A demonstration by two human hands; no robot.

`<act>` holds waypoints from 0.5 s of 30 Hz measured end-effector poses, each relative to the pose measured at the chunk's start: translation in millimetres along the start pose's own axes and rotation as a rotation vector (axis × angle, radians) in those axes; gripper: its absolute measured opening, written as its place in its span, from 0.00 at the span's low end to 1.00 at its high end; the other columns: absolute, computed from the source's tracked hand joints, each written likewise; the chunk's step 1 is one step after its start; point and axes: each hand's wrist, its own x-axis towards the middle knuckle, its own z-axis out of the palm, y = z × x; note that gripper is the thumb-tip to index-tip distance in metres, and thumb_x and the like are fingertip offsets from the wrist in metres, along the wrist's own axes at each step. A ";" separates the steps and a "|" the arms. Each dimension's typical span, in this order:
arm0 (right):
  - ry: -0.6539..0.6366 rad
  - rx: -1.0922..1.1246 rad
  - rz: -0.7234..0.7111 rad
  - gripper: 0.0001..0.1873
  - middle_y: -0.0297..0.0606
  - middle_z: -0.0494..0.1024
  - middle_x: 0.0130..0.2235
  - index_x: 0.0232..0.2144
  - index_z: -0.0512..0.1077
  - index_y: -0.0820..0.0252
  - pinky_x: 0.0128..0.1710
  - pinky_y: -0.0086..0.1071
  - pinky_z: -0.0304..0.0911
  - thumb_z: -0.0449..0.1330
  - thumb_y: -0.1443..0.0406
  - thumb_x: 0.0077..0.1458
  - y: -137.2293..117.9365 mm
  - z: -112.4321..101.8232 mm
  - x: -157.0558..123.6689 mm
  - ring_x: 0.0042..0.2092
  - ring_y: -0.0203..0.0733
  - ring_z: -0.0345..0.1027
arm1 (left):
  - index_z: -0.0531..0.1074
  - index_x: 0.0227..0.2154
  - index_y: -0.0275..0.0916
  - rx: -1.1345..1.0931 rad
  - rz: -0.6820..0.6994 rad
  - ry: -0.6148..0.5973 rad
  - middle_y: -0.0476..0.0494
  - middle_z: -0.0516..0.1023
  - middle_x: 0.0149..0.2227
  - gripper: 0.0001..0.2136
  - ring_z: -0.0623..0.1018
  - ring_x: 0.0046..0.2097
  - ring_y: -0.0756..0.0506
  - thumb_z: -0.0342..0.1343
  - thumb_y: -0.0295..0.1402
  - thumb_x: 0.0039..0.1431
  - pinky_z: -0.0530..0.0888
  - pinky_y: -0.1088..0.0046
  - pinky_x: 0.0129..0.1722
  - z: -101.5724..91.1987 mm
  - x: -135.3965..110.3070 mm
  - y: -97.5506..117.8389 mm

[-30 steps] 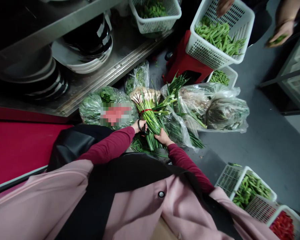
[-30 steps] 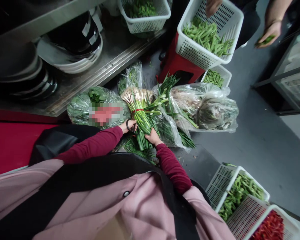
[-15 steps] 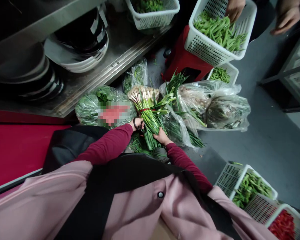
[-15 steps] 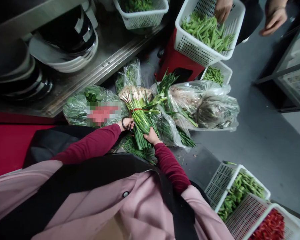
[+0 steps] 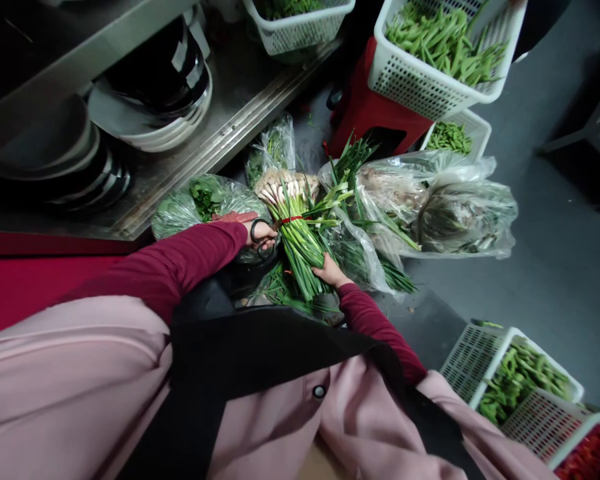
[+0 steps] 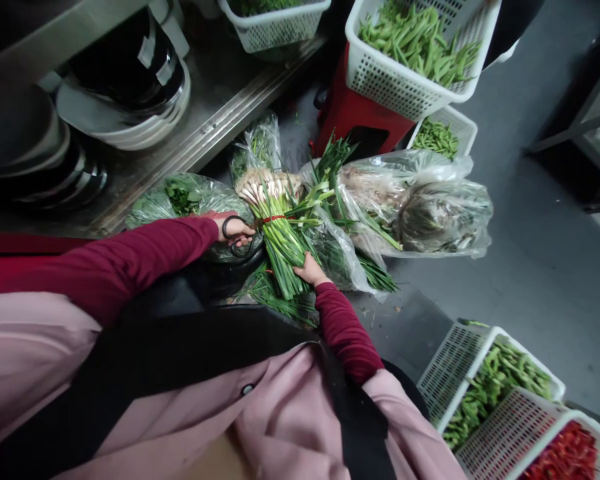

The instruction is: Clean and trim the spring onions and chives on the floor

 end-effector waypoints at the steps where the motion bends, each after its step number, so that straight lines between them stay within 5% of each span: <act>1: 0.000 0.002 0.003 0.32 0.50 0.73 0.47 0.51 0.60 0.66 0.51 0.38 0.62 0.65 0.64 0.45 0.5 -0.7 0.3 0.47 0.44 0.69 | 0.73 0.35 0.33 0.055 -0.058 0.011 0.44 0.67 0.14 0.10 0.64 0.12 0.46 0.52 0.36 0.61 0.54 0.75 0.09 -1.9 -1.5 6.0; 4: -0.002 0.000 0.010 0.33 0.50 0.73 0.47 0.52 0.59 0.66 0.52 0.39 0.62 0.65 0.65 0.45 2.2 -2.3 1.2 0.47 0.44 0.69 | 0.72 0.34 0.33 0.088 -0.128 0.006 0.44 0.67 0.14 0.09 0.65 0.12 0.47 0.50 0.34 0.62 0.55 0.75 0.10 4.5 -6.2 7.0; 11: -0.016 -0.045 0.023 0.34 0.52 0.73 0.47 0.53 0.58 0.69 0.50 0.38 0.63 0.64 0.63 0.46 3.2 -3.8 2.0 0.47 0.44 0.70 | 0.68 0.30 0.33 -0.174 0.116 -0.079 0.40 0.76 0.23 0.09 0.75 0.21 0.48 0.44 0.27 0.63 0.67 0.77 0.19 67.2 -2.7 -64.4; 15: 0.003 -0.042 0.020 0.33 0.51 0.73 0.46 0.53 0.59 0.69 0.49 0.37 0.63 0.64 0.63 0.46 2.0 -3.7 1.6 0.46 0.43 0.70 | 0.66 0.31 0.34 -0.274 0.176 -0.094 0.43 0.75 0.23 0.10 0.75 0.22 0.50 0.42 0.29 0.65 0.70 0.77 0.22 85.5 12.5 -70.2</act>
